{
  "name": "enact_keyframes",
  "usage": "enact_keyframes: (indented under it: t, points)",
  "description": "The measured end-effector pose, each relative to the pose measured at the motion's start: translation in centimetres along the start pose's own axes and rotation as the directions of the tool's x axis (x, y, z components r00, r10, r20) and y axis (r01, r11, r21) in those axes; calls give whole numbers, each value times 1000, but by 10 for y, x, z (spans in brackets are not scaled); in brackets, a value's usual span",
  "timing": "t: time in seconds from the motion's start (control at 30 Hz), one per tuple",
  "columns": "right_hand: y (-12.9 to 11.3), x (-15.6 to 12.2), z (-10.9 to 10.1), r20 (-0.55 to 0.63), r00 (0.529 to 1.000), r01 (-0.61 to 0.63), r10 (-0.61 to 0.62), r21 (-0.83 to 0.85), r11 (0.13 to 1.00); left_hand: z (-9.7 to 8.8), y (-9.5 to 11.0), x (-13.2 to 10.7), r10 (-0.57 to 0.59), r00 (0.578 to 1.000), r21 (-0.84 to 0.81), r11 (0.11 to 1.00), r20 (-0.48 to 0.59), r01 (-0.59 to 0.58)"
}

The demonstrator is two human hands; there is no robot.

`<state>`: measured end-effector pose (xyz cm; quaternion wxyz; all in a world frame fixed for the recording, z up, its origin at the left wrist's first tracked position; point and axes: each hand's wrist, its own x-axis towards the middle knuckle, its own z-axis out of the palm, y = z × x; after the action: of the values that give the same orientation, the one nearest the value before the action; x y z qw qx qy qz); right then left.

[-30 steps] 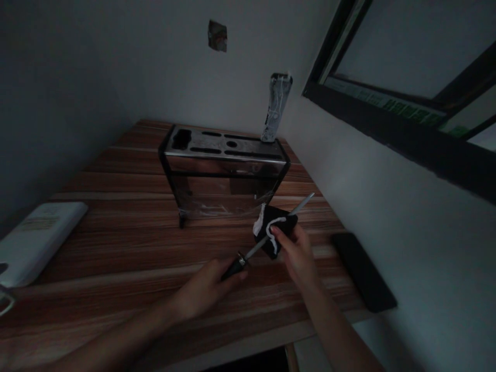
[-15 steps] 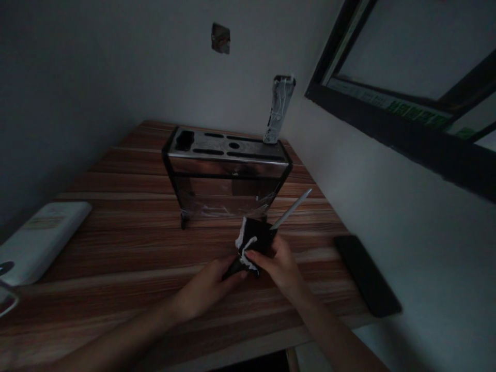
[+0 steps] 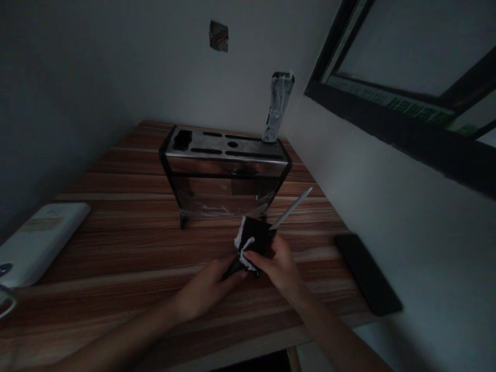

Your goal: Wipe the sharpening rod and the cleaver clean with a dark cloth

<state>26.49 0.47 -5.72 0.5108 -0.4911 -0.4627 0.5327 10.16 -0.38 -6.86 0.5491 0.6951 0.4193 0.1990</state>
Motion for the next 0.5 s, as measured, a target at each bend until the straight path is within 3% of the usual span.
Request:
enact_keyframes:
  t: [0.27, 0.5]
  points:
    - [5, 2, -6, -73, 997, 17, -15, 27, 999, -1, 2, 1, -1, 1000, 2, 1000, 29, 1]
    - [4, 7, -16, -151, 981, 130, -119, 67, 989, -1, 2, 1, -37, 999, 33, 999, 34, 35]
